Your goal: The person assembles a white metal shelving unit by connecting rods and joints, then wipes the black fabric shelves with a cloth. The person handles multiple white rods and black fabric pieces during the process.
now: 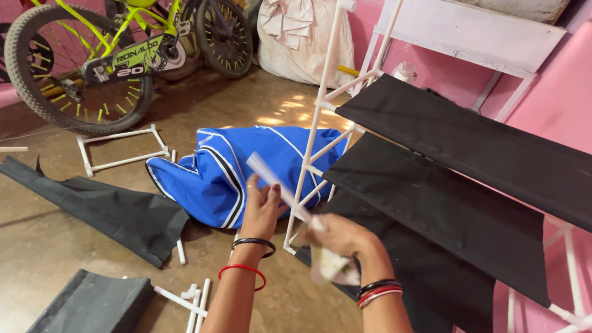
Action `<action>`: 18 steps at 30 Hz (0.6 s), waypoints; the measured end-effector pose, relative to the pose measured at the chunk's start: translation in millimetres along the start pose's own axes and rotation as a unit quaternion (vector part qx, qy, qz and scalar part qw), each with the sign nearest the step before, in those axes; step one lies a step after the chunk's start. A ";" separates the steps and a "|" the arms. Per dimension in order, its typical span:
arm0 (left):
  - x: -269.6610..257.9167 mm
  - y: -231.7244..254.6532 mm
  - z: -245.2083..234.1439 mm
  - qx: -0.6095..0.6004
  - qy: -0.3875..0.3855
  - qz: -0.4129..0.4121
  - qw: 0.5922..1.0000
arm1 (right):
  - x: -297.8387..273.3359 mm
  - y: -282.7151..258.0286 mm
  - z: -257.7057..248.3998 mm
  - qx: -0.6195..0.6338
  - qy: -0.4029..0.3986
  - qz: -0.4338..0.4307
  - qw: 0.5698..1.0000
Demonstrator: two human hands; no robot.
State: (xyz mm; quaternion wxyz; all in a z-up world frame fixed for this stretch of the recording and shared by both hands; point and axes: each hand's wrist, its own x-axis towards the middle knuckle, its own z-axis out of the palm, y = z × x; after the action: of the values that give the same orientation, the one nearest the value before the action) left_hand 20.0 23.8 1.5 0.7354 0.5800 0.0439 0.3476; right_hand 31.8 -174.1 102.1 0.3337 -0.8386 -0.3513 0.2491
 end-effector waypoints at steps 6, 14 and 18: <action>-15.5 74.5 -16.2 -0.148 0.145 0.020 0.978 | -30.2 -14.7 -23.8 0.064 -0.048 -0.004 0.997; -20.8 82.9 -15.3 -0.211 0.156 -0.159 0.952 | -10.3 14.6 -40.2 0.271 0.472 -0.037 0.838; -37.4 69.4 5.4 0.023 -0.060 -0.257 0.964 | 16.3 22.8 -38.3 0.631 0.469 -0.078 0.613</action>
State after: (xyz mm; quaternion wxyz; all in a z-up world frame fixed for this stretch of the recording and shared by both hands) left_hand -37.6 4.3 51.9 0.7878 0.5859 0.1546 0.1106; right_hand 76.7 -188.7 107.4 0.9179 -0.3928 0.0333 -0.0451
